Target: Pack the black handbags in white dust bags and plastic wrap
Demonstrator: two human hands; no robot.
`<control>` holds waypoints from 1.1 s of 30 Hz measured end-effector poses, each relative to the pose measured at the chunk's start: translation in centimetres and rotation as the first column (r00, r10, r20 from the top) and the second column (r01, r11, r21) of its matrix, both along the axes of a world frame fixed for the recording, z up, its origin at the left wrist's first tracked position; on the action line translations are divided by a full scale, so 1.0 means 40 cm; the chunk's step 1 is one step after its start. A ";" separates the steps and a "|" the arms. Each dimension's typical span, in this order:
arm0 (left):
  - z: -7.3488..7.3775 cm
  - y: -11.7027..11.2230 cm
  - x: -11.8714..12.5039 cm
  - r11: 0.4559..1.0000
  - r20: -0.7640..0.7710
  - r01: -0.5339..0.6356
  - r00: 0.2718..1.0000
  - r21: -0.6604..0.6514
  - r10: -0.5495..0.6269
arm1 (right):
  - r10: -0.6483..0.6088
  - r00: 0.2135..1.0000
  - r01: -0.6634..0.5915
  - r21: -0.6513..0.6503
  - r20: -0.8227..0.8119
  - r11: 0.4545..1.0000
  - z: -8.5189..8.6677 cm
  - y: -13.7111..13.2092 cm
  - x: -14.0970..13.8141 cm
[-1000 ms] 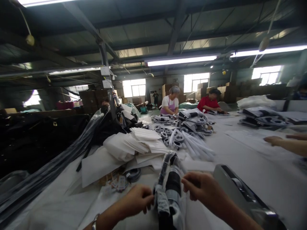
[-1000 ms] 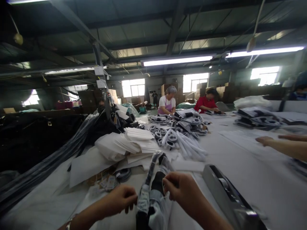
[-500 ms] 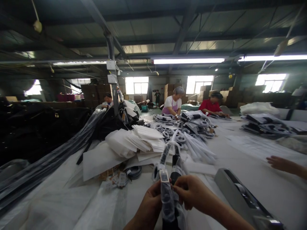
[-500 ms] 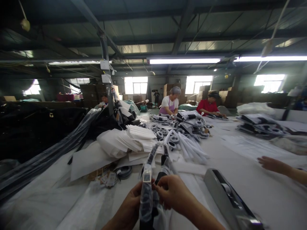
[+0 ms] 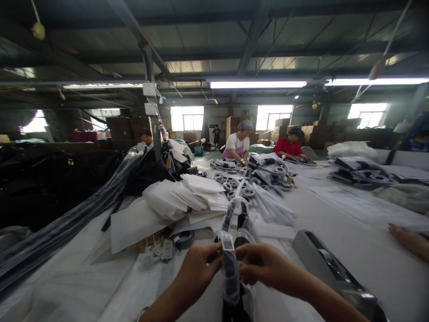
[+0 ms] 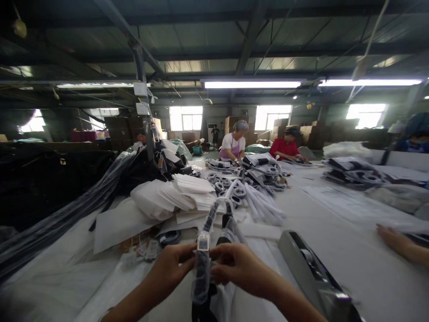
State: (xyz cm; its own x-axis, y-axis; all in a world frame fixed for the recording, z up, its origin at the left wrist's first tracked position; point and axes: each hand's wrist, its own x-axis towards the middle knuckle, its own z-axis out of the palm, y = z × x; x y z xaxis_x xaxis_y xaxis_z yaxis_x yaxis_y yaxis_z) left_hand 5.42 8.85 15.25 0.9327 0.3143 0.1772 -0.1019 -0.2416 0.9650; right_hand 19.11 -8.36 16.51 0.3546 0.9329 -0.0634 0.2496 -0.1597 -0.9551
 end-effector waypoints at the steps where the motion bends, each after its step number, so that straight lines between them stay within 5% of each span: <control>1: 0.015 0.009 -0.013 0.997 -0.038 -0.025 0.999 0.066 0.028 | 0.023 0.999 -0.023 0.000 0.036 1.000 0.003 -0.012 -0.001; 3: 0.035 0.019 -0.035 0.997 -0.096 -0.043 0.994 0.070 0.050 | 0.030 0.992 -0.029 -0.010 0.124 1.000 0.008 -0.032 -0.006; 6: 0.034 0.016 -0.057 0.976 -0.087 -0.031 0.996 -0.216 0.012 | -0.013 0.961 0.015 -0.007 0.277 1.000 0.009 -0.047 -0.017; 9: 0.008 -0.006 -0.066 0.867 -0.018 -0.039 0.999 -0.497 0.035 | -0.086 0.904 0.078 0.036 0.419 0.996 -0.002 -0.049 -0.026; 12: -0.021 -0.036 -0.062 0.764 0.053 -0.052 0.992 -0.643 0.112 | -0.169 0.900 0.146 0.087 0.402 0.985 -0.015 -0.050 -0.032; 16: -0.038 -0.066 -0.044 0.790 0.086 -0.088 0.981 -0.607 0.175 | -0.277 0.951 0.252 0.168 0.141 0.953 -0.022 -0.042 -0.036; 20: -0.034 -0.074 -0.025 0.846 0.094 -0.133 0.973 -0.516 0.210 | -0.225 0.968 0.247 0.266 -0.112 0.932 -0.030 -0.010 -0.041; 27: -0.014 -0.074 -0.028 0.874 0.156 -0.079 0.972 -0.480 0.174 | -0.201 0.979 0.202 0.287 -0.031 0.936 -0.018 0.034 -0.050; 33: -0.005 -0.080 -0.026 0.886 0.160 -0.128 0.962 -0.445 0.220 | -0.064 0.973 0.019 0.201 0.222 0.979 0.023 0.046 -0.057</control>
State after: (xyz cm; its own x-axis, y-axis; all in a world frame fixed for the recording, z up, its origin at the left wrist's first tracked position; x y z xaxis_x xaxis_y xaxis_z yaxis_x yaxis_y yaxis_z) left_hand 4.36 5.64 15.04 0.8147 0.5558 0.1656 -0.2985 0.1570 0.9414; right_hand 16.82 -6.50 17.41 0.3771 0.9031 0.2055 0.4597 0.0101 -0.8880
